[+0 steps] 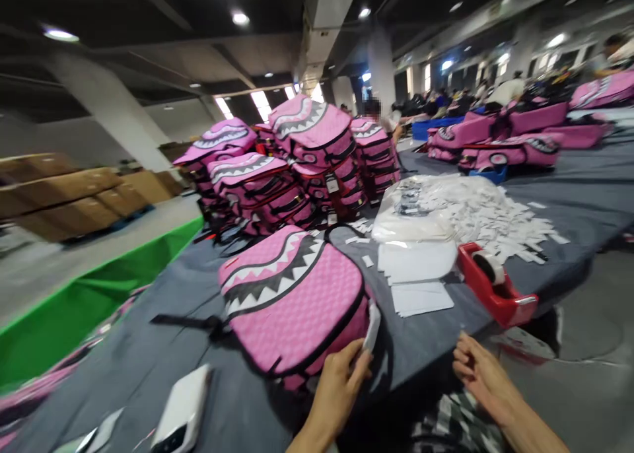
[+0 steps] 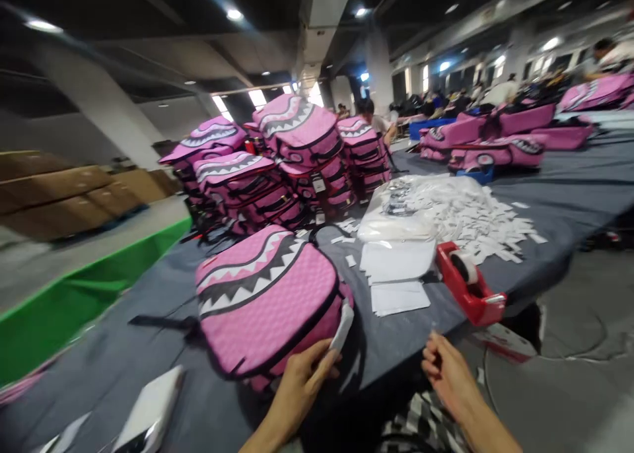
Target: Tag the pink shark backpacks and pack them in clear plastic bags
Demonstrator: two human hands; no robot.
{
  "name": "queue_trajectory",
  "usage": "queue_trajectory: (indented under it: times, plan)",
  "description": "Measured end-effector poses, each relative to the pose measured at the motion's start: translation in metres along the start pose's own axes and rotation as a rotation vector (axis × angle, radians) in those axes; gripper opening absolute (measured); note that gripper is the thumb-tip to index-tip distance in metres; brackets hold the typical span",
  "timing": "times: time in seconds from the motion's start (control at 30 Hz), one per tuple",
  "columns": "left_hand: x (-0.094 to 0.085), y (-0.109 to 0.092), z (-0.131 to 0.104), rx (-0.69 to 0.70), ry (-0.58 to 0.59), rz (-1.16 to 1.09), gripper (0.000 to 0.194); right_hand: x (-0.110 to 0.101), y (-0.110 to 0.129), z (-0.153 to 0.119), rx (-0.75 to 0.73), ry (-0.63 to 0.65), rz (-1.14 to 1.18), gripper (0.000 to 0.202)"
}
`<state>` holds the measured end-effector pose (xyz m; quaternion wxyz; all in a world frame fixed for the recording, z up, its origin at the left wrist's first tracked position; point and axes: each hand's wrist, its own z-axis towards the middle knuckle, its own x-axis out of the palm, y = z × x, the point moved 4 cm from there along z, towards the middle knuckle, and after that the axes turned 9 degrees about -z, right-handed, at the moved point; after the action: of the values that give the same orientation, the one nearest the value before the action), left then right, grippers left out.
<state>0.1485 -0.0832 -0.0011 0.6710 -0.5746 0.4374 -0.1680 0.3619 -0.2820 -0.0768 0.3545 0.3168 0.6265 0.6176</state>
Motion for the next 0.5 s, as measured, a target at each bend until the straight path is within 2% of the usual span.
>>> queue_trajectory:
  times: [0.1, 0.17, 0.23, 0.33, 0.4, 0.5]
  plan:
    - [-0.002, -0.02, -0.003, -0.039, 0.034, -0.002, 0.047, 0.081, 0.005, -0.027, 0.15, 0.291, 0.182, 0.053]
    - [-0.002, -0.024, -0.003, -0.063, 0.039, -0.04, 0.052, 0.114, 0.011, -0.038, 0.214, 0.394, 0.291, 0.056]
    - [-0.003, -0.023, -0.003, -0.069, 0.011, -0.06, 0.061, 0.133, 0.014, -0.04, 0.24, 0.415, 0.322, 0.06]
    - [0.0, -0.019, -0.003, -0.081, -0.043, -0.032, 0.064, 0.147, 0.012, -0.035, 0.259, 0.427, 0.296, 0.067]
    - [0.003, -0.015, -0.003, -0.101, -0.087, 0.0, 0.058, 0.153, 0.011, -0.033, 0.246, 0.433, 0.276, 0.07]
    - [0.005, -0.012, -0.003, -0.088, -0.181, 0.07, 0.037, 0.159, 0.011, -0.032, 0.216, 0.426, 0.223, 0.072]
